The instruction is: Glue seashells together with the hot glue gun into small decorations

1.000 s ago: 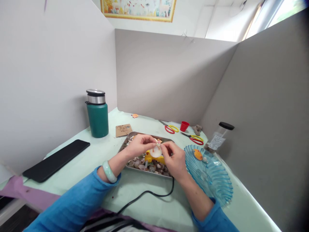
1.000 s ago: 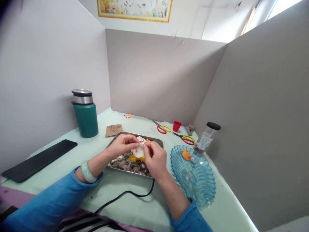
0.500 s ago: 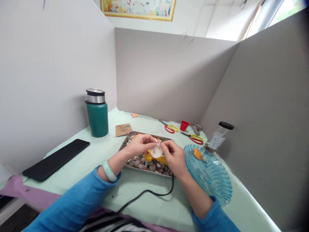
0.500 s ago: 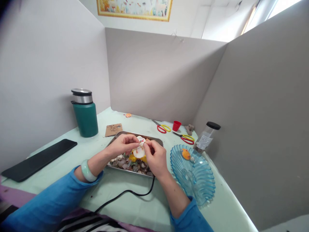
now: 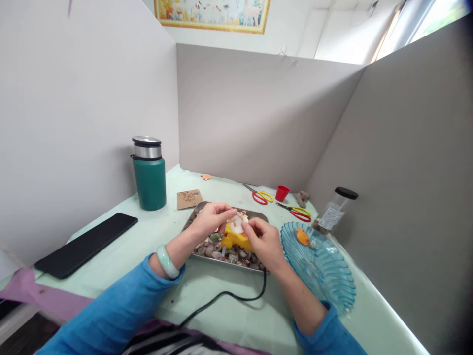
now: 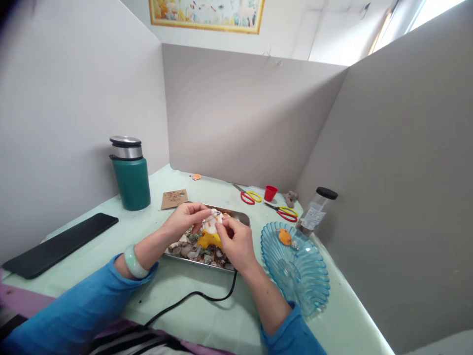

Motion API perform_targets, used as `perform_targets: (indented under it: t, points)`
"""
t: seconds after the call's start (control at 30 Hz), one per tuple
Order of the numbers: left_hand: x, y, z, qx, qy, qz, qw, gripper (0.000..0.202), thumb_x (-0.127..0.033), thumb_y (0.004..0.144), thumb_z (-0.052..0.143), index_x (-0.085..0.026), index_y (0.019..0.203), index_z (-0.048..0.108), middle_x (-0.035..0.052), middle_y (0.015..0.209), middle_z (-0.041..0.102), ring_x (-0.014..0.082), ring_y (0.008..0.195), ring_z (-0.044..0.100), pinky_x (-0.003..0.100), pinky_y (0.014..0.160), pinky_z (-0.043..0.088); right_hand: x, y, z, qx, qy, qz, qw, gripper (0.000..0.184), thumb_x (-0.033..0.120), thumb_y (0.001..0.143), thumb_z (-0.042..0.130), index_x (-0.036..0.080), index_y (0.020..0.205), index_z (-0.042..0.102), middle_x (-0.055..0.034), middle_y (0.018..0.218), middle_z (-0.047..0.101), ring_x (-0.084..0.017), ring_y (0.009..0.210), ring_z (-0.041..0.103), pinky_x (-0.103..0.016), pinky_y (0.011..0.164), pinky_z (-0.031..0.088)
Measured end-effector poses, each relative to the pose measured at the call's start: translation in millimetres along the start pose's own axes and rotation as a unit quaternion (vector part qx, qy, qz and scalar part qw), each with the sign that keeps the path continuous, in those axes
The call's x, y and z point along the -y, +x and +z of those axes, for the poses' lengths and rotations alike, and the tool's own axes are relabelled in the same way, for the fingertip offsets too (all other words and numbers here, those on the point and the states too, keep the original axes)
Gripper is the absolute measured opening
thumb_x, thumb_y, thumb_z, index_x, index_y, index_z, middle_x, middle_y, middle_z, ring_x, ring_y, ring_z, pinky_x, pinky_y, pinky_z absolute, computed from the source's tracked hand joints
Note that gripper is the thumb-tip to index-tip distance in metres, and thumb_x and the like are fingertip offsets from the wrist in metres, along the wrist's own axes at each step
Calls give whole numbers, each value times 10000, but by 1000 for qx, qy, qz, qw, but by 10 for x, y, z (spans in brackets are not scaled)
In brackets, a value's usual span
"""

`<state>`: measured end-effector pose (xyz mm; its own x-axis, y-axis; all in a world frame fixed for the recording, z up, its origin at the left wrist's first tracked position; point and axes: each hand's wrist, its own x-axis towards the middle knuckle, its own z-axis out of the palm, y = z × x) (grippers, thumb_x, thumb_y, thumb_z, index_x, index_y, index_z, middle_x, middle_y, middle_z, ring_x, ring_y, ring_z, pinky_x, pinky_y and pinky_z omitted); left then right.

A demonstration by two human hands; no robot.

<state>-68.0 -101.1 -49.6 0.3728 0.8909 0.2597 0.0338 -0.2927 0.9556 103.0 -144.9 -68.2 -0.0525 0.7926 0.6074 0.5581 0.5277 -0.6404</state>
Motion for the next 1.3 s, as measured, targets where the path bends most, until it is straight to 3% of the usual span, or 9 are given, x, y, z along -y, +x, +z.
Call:
perform_targets:
  t: [0.33, 0.77, 1.3]
  points:
    - [-53, -22, 58, 6, 58, 18, 998, 310, -429, 716, 634, -127, 774, 596, -28, 558, 539, 57, 399, 435, 184, 408, 358, 27, -13, -12, -24, -21, -29, 999, 276, 346, 868, 484, 180, 652, 531, 15, 606, 508, -107, 558, 446, -225, 540, 368]
    - [2, -34, 59, -55, 204, 142, 967, 302, -418, 768, 584, -131, 749, 676, 0, 566, 575, 75, 484, 399, 193, 465, 308, 23, -9, -5, -26, -34, -51, 998, 189, 303, 873, 486, 191, 756, 585, -3, 694, 561, -125, 607, 490, -241, 594, 391]
    - [-55, -73, 81, -27, 238, 160, 958, 337, -432, 716, 643, -142, 884, 678, 26, 674, 640, 87, 518, 465, 196, 499, 355, 7, -11, 5, -54, -25, -16, 998, 190, 316, 862, 507, 186, 795, 627, -15, 739, 624, -130, 623, 532, -244, 596, 400]
